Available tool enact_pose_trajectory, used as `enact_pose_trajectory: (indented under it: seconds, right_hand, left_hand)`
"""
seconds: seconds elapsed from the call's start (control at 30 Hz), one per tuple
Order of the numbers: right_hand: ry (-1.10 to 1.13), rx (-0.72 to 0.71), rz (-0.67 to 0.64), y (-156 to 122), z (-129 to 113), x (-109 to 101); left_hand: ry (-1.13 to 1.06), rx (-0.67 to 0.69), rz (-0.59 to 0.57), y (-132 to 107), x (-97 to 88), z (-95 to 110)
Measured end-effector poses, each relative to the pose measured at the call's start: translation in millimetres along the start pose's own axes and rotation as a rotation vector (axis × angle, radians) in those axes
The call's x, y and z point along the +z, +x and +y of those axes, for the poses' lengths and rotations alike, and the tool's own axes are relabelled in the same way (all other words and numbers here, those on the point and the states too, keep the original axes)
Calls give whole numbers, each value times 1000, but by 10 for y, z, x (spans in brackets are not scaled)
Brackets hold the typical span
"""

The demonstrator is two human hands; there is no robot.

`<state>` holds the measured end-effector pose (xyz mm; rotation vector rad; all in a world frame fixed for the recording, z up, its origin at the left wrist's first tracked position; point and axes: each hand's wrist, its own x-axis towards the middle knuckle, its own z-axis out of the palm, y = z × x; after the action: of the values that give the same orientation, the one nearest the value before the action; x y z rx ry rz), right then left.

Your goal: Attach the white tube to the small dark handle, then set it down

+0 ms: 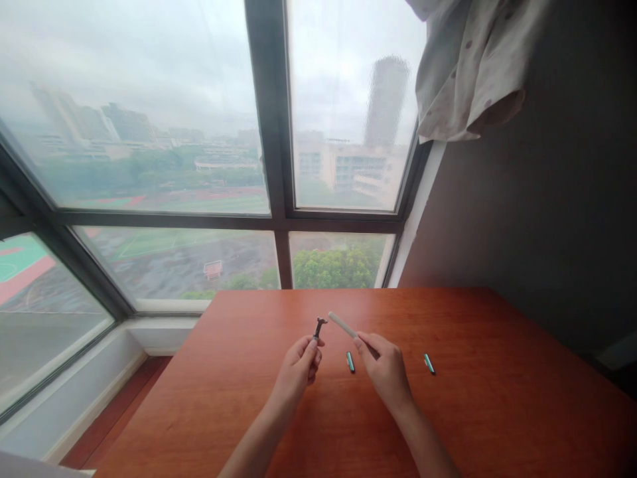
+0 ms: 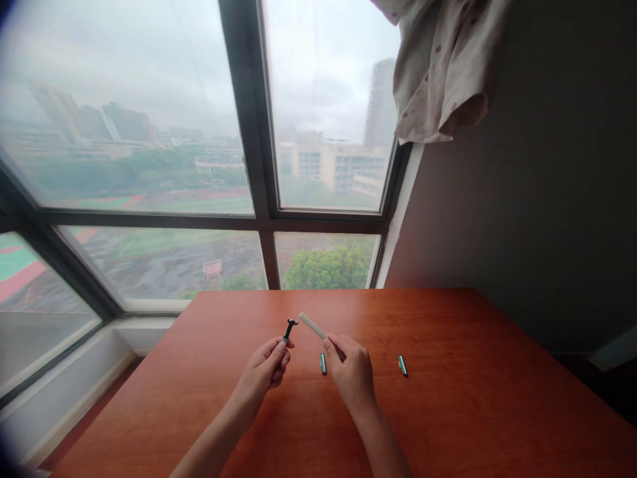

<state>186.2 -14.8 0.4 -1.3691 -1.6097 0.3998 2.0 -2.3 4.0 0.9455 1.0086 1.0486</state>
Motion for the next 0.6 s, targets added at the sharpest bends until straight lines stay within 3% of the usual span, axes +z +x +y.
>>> enact_pose_trajectory:
  seconds: [0.6]
  right_hand:
    - [70, 1, -50, 6, -17, -10]
  left_hand:
    - [-26, 2, -11, -16, 12, 32]
